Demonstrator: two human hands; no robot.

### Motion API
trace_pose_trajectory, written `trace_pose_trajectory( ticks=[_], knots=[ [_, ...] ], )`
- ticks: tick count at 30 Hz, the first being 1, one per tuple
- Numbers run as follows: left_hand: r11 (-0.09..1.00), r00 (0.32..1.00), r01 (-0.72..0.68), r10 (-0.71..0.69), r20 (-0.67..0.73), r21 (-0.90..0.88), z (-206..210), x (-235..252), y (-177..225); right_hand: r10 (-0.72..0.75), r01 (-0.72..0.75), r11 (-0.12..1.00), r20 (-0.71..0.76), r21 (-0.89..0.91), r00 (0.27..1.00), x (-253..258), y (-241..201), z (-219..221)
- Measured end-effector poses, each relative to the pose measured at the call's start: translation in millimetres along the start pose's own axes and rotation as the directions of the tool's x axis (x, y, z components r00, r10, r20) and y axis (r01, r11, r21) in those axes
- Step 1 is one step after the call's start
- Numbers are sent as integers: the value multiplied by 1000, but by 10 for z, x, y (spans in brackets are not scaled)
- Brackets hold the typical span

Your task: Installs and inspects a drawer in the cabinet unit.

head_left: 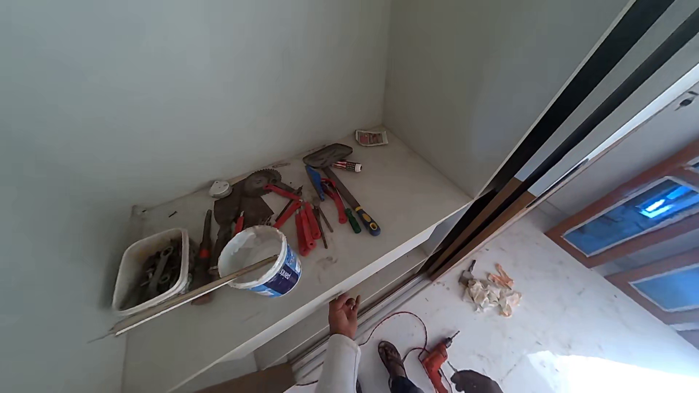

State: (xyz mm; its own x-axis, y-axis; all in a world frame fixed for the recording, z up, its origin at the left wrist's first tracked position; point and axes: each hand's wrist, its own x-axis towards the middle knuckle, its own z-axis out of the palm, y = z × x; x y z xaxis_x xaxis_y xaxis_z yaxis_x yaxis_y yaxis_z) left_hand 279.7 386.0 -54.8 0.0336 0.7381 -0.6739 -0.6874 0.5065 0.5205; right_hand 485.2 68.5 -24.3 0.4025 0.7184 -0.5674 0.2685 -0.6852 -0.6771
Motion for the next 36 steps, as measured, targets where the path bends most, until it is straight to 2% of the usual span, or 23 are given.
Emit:
trace_pose_trajectory(
  ticks=[4,12,16,20,23,25,27,29,33,36],
  knots=[
    [1000,998,29,-29,47,7,16,-58,43,-3,3,1000,13,-3,1000,272,-230,114],
    [989,995,43,-55,85,139,-14,-47,113,-214,223,972,117,-70,970,640,-1163,225],
    [990,996,34,-44,76,136,49,-112,97,-295,311,946,148,-92,944,609,-1255,159],
    [982,995,13,-32,98,186,77,-171,145,-287,293,953,76,-76,955,677,-1401,166],
    [952,991,47,-83,107,301,111,-257,187,-332,346,927,113,-146,937,748,-1802,166],
    [878,992,48,-96,78,475,100,-337,250,-399,417,891,130,-181,908,824,-2040,289],
    [767,997,39,-69,21,641,84,-392,324,-478,489,848,103,-205,872,933,-2240,452],
    [702,999,25,-3,-32,712,66,-465,426,-541,539,814,53,-216,839,986,-2407,607],
    [736,993,-45,107,-51,675,-54,-594,705,-644,604,752,-102,-264,758,1077,-2566,862],
    [745,982,-69,169,-87,663,-332,-645,916,-682,606,726,-227,-325,695,1127,-2594,963]
  ],
)
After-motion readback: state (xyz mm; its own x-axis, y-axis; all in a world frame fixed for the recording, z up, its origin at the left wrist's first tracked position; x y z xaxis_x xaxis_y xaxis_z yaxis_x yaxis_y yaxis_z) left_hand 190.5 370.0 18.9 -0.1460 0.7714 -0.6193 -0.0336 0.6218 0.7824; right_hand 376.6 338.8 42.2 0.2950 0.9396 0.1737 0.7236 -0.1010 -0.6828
